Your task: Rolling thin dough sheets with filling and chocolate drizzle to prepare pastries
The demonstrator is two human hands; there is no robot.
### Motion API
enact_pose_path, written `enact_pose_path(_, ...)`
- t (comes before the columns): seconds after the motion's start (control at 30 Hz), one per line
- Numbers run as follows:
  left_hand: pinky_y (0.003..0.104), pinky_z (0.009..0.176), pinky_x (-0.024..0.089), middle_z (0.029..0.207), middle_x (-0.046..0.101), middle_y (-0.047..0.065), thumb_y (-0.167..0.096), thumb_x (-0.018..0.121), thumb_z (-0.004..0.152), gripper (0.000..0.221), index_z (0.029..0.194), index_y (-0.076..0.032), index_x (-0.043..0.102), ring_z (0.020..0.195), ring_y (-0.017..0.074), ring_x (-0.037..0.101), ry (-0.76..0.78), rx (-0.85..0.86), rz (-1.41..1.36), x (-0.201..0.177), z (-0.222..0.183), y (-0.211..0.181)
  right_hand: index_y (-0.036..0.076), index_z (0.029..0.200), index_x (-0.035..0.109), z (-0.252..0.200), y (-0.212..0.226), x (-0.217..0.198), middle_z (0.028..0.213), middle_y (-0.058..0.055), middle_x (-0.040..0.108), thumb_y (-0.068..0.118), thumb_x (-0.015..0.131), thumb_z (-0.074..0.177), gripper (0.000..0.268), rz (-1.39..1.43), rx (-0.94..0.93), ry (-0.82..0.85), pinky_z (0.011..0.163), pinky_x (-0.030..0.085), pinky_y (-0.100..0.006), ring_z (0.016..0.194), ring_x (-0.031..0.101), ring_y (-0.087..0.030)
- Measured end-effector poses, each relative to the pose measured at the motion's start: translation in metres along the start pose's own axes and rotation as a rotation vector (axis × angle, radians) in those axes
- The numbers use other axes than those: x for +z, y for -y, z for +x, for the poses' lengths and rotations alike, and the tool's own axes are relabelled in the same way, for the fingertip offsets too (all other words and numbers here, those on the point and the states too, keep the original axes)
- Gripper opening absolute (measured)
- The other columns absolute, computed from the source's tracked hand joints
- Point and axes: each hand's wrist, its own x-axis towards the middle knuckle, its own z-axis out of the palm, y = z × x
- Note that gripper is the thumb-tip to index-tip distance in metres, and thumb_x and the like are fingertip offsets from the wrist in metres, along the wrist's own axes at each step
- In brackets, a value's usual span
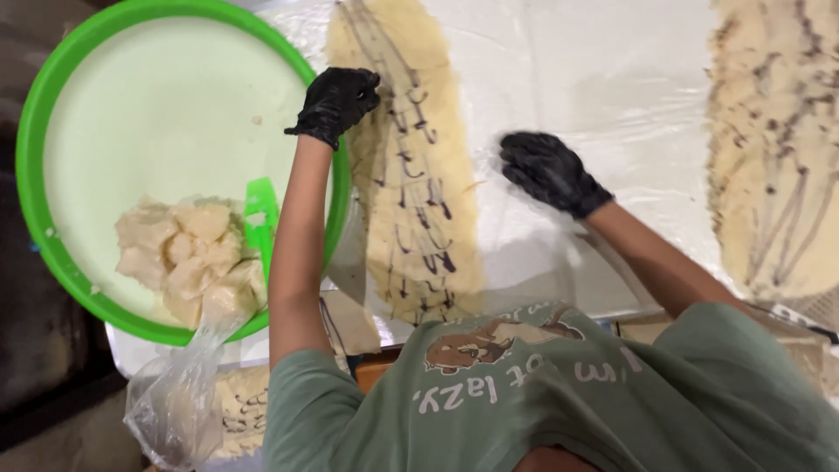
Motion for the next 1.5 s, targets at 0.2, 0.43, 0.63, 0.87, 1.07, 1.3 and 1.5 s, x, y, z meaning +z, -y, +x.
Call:
enact_pose_path(0.2, 0.047, 0.072, 0.053, 0.105, 0.077, 0.005, -0.032, 0.068, 0.096, 0.016, 0.097, -0.018, 0.073, 0.096, 0.0332, 0.072, 0.025, 0.124, -0.158, 0.007, 0.056, -0.118, -0.005, 0.115, 0.071, -0.124, 0.081, -0.089, 0.120, -0.021, 0.073, 0.004, 0.074, 0.099, 0.019, -0.112, 0.312, -0.199, 0.103, 0.056, -0.054, 0.119, 0.068, -0.043)
enact_pose_path(0.43, 0.037, 0.103, 0.054, 0.133, 0.069, 0.014, -0.022, 0.071, 0.104, 0.040, 0.138, -0.003, 0.062, 0.119, 0.0249, 0.068, 0.028, 0.517, -0.770, 0.083, 0.164, -0.372, 0.016, 0.169, 0.015, -0.263, 0.155, -0.128, 0.173, -0.019, 0.010, 0.066, 0.062, 0.094, 0.102, -0.434, 1.151, 0.073, 0.122, 0.013, -0.069, 0.159, 0.007, -0.046)
enact_pose_path(0.63, 0.054, 0.130, 0.028, 0.169, 0.025, 0.018, -0.057, 0.055, 0.113, 0.077, 0.163, -0.006, 0.026, 0.159, 0.0384, 0.030, -0.160, 0.383, -0.178, 0.240, 0.199, -0.551, 0.025, 0.170, 0.019, -0.334, 0.143, -0.161, 0.175, -0.010, 0.008, 0.058, 0.065, 0.107, 0.084, -0.526, 1.128, -0.106, 0.126, 0.018, -0.063, 0.162, 0.006, -0.035)
enact_pose_path(0.87, 0.055, 0.133, 0.022, 0.176, 0.017, 0.005, -0.054, 0.036, 0.114, 0.069, 0.169, -0.017, 0.018, 0.164, 0.0301, 0.028, -0.201, 0.106, 0.043, 0.257, 0.172, -0.627, 0.004, 0.148, 0.059, -0.388, -0.015, -0.216, 0.155, -0.026, 0.045, 0.017, 0.070, 0.109, 0.043, -0.606, 0.856, -0.282, 0.119, 0.035, -0.052, 0.143, 0.044, -0.046)
enact_pose_path(1.07, 0.047, 0.125, 0.041, 0.160, 0.048, 0.013, -0.021, 0.071, 0.099, 0.079, 0.164, -0.014, 0.026, 0.145, 0.0330, 0.052, -0.510, 0.240, -0.455, 0.249, 0.186, -0.622, 0.007, 0.145, 0.050, -0.338, -0.037, -0.251, 0.124, -0.029, 0.059, 0.022, 0.053, 0.103, 0.045, -0.630, 1.055, -0.124, 0.090, 0.052, -0.054, 0.105, 0.062, -0.050)
enact_pose_path(1.3, 0.046, 0.140, 0.012, 0.174, 0.025, 0.009, -0.024, 0.066, 0.104, 0.078, 0.166, -0.009, 0.021, 0.163, 0.0330, 0.025, -0.492, 0.156, -0.576, 0.315, 0.226, -0.593, 0.027, 0.076, 0.049, -0.279, -0.005, -0.281, 0.072, 0.007, 0.056, 0.046, 0.057, 0.098, 0.030, 0.016, 1.584, -0.507, 0.066, 0.037, -0.035, 0.070, 0.049, -0.010)
enact_pose_path(1.5, 0.051, 0.123, 0.036, 0.146, 0.063, 0.012, -0.047, 0.066, 0.097, 0.065, 0.155, -0.024, 0.046, 0.139, 0.0411, 0.052, -0.432, 0.070, -0.378, 0.328, 0.243, -0.580, 0.001, 0.147, 0.056, -0.365, -0.051, -0.251, 0.143, -0.027, 0.059, 0.008, 0.067, 0.096, 0.052, -0.521, 0.631, -0.101, 0.105, 0.046, -0.051, 0.124, 0.058, -0.049)
